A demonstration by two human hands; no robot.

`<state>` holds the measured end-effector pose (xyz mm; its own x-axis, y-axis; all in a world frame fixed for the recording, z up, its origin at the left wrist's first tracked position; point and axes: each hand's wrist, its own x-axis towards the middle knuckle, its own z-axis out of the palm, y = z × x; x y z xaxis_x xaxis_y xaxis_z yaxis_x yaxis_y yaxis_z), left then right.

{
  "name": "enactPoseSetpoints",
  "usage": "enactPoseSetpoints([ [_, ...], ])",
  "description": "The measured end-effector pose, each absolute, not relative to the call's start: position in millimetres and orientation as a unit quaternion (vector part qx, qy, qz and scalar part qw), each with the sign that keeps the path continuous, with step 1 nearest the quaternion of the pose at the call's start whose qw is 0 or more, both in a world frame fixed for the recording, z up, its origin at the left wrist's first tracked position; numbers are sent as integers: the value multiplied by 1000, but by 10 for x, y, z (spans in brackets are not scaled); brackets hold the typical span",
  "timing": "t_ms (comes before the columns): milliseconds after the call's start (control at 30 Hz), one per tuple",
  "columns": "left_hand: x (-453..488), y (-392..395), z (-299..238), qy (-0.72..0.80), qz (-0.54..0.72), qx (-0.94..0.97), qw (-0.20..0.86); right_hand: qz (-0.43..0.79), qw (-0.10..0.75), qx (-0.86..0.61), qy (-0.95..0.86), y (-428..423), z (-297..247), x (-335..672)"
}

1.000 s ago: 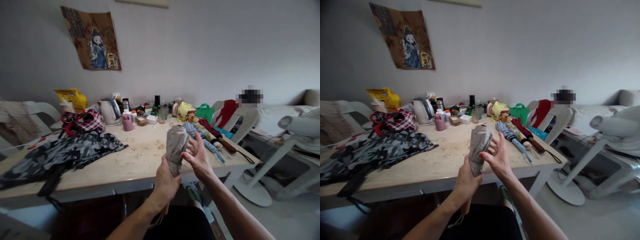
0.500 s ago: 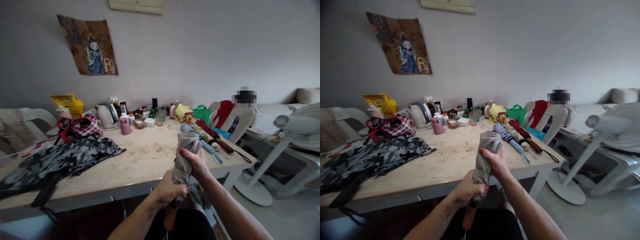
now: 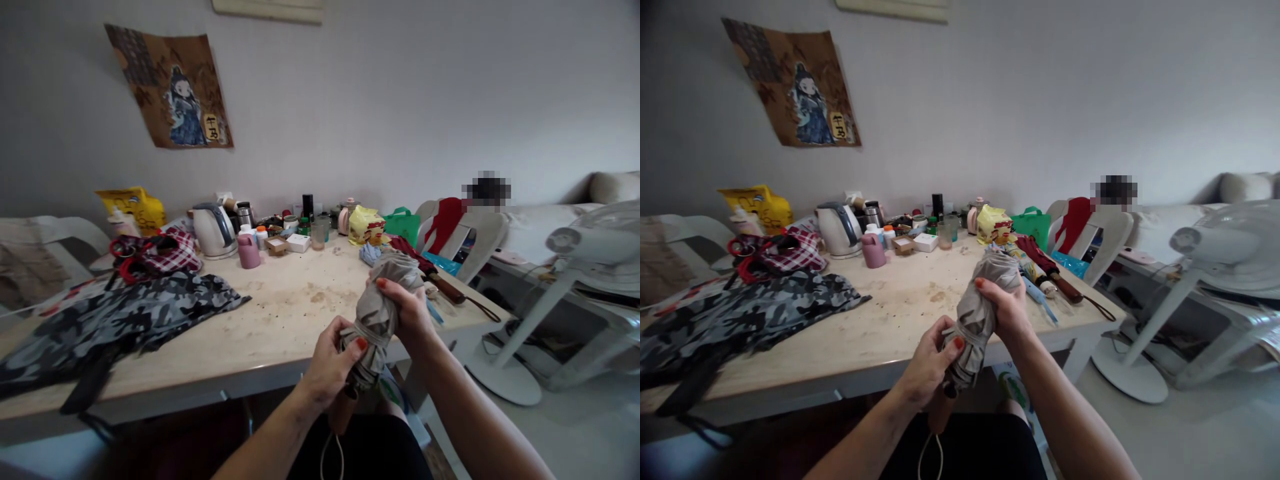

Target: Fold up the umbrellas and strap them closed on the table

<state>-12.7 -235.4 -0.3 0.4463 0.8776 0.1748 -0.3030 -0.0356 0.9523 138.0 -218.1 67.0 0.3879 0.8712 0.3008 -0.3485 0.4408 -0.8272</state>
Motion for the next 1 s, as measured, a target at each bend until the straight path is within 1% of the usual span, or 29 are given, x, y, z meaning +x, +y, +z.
enactPoseSetpoints([
  [67, -123, -2380, -26, 289, 497, 568, 588, 427, 761, -328, -361, -2174, 675, 1388],
  [167, -166, -2409, -29, 334, 524, 673, 401, 449, 755, -330, -345, -2150, 636, 1397],
  [200, -184, -2410, -35, 338, 525, 698, 352, 451, 753, -333, -344, -2140, 620, 1406],
  [233, -197, -2408, -53, 341, 524, 707, 331, 453, 751, -332, -347, -2130, 610, 1425],
  [267, -204, -2404, -88, 346, 523, 699, 344, 452, 750, -326, -356, -2118, 609, 1456],
  [300, -205, -2398, -141, 354, 516, 675, 391, 445, 750, -318, -371, -2103, 622, 1503],
  [400, -219, -2372, -340, 398, 437, 551, 589, 384, 771, -290, -417, -2048, 726, 1717],
  [433, -244, -2361, -380, 411, 415, 519, 624, 359, 780, -284, -427, -2032, 766, 1793],
  [467, -280, -2348, -388, 424, 414, 505, 628, 340, 787, -280, -432, -2019, 796, 1859],
  [500, -324, -2337, -358, 429, 435, 509, 607, 334, 787, -281, -436, -2010, 811, 1905],
  [567, -409, -2323, -201, 412, 515, 548, 515, 351, 767, -295, -449, -2007, 784, 1920],
  [633, -439, -2328, 10, 347, 531, 615, 469, 383, 734, -318, -462, -2019, 703, 1843],
  [700, -382, -2347, 166, 306, 495, 667, 466, 411, 713, -327, -464, -2046, 617, 1719],
  [767, -267, -2364, 207, 304, 472, 663, 494, 431, 711, -315, -457, -2085, 573, 1604],
  [900, -108, -2375, 60, 313, 440, 541, 645, 440, 725, -284, -447, -2163, 604, 1493],
  [933, -113, -2376, 20, 320, 440, 539, 643, 440, 728, -286, -440, -2173, 616, 1486],
  [967, -134, -2377, -11, 332, 451, 562, 608, 442, 731, -294, -429, -2176, 624, 1484],
  [1000, -167, -2377, -29, 346, 467, 604, 546, 446, 731, -307, -415, -2173, 628, 1486],
])
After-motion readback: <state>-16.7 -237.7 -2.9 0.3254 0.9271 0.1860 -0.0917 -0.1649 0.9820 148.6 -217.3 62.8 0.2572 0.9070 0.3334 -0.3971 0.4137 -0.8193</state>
